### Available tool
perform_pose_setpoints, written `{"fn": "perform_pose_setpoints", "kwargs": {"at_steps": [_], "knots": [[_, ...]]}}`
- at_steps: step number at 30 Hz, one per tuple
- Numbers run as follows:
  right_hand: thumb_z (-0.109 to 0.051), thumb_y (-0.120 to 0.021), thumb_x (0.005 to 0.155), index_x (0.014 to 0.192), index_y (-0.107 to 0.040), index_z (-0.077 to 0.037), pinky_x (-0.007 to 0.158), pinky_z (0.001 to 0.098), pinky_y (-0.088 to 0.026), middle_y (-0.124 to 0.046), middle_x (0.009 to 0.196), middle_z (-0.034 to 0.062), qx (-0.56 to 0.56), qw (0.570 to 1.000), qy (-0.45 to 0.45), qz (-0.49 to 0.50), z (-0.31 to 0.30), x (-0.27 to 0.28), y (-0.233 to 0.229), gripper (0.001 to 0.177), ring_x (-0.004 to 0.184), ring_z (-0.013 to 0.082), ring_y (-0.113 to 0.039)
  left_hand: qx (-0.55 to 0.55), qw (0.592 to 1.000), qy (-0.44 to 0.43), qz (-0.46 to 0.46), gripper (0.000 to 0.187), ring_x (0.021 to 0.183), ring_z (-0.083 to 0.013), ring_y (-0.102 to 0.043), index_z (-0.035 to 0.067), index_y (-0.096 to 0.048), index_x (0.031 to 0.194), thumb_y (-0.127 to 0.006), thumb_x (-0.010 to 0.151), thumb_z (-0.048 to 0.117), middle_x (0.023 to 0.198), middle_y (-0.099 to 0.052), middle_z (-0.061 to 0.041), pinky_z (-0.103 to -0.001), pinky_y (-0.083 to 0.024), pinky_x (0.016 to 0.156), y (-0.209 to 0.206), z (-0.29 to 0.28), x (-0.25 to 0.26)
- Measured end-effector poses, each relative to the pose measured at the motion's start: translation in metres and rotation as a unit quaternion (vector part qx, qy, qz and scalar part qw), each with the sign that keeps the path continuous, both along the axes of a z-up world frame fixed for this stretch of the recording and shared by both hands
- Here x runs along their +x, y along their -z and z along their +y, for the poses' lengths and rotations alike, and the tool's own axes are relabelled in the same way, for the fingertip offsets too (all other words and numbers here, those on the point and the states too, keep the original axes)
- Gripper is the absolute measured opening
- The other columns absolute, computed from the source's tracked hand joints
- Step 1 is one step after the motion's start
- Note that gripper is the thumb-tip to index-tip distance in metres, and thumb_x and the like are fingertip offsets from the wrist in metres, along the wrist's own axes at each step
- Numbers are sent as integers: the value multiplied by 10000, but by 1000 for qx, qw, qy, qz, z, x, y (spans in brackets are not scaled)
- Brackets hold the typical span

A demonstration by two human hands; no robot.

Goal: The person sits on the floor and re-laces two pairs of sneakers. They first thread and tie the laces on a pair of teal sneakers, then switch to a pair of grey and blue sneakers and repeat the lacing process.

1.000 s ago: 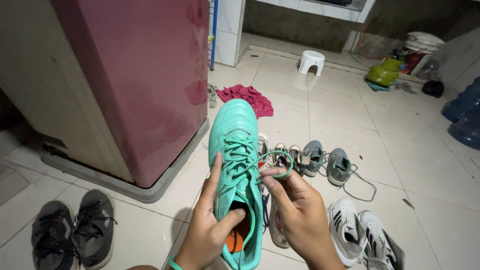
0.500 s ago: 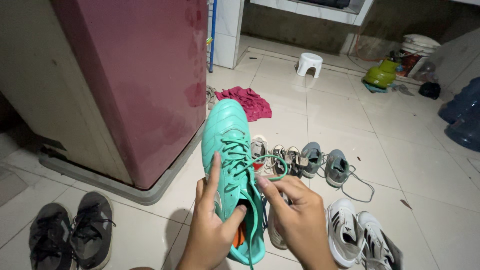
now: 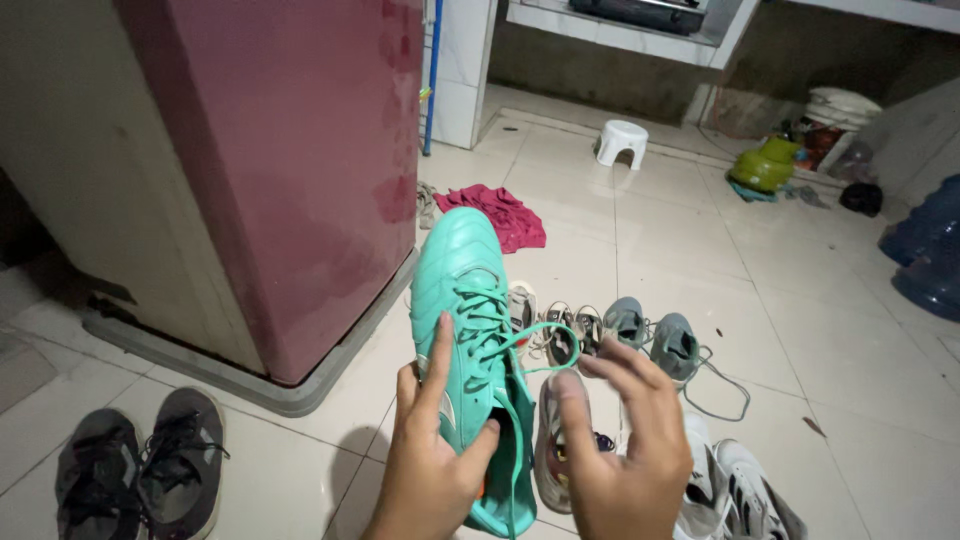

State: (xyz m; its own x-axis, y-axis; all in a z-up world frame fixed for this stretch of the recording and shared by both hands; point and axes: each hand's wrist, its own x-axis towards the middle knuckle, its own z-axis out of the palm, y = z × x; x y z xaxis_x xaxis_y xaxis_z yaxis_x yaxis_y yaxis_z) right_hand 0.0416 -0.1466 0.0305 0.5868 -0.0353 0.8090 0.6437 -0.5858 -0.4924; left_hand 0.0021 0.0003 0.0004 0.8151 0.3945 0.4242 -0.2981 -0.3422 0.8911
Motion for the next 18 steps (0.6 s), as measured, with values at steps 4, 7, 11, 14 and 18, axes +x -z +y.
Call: {"fn": "perform_pose_setpoints", "kwargs": {"at_steps": [4,7,11,14,18], "knots": [[-127,-852,764,1068,-771,-27,848,312,-606,-791,1069,96,3,991,-100,94,2,2,-2,330,985,178,-774,-13,1000,11,-4,1015,1190,-364,-600,200,-264,1614,-702,719,12,1227,-483,-210,-408,-452,1044,-1,-5,2],[-83,-818,776,1091,-775,-49,824,296,-648,-831,1036,91,87,966,-152,192,6,5,3,320,938,201,-817,-12,1000,12,12,1017,1196,-374,-590,221,-270,1604,-714,711,22,1234,-471,-211,-414,-454,1037,-4,-9,2],[-19,-773,764,1082,-761,-51,846,305,-627,-798,1076,108,23,987,-136,88,2,7,14,320,1007,222,-798,13,999,7,37,1051,1226,-404,-547,258,-291,1619,-730,692,28,1241,-445,-216,-429,-443,1036,-6,-10,0],[-19,-790,729,1040,-758,-45,770,328,-611,-760,1091,114,-83,990,-108,25,-2,10,18,313,936,261,-774,56,997,-4,48,1051,1213,-424,-544,277,-317,1625,-754,697,50,1236,-441,-221,-445,-440,1031,-6,-12,0],[-9,-772,793,982,-732,-32,725,359,-594,-733,1083,101,-164,975,-124,88,-1,15,8,195,868,316,-743,73,988,-7,136,1095,1182,-436,-532,343,-304,1615,-763,665,49,1291,-403,-210,-445,-446,1007,-6,-12,3]]}}
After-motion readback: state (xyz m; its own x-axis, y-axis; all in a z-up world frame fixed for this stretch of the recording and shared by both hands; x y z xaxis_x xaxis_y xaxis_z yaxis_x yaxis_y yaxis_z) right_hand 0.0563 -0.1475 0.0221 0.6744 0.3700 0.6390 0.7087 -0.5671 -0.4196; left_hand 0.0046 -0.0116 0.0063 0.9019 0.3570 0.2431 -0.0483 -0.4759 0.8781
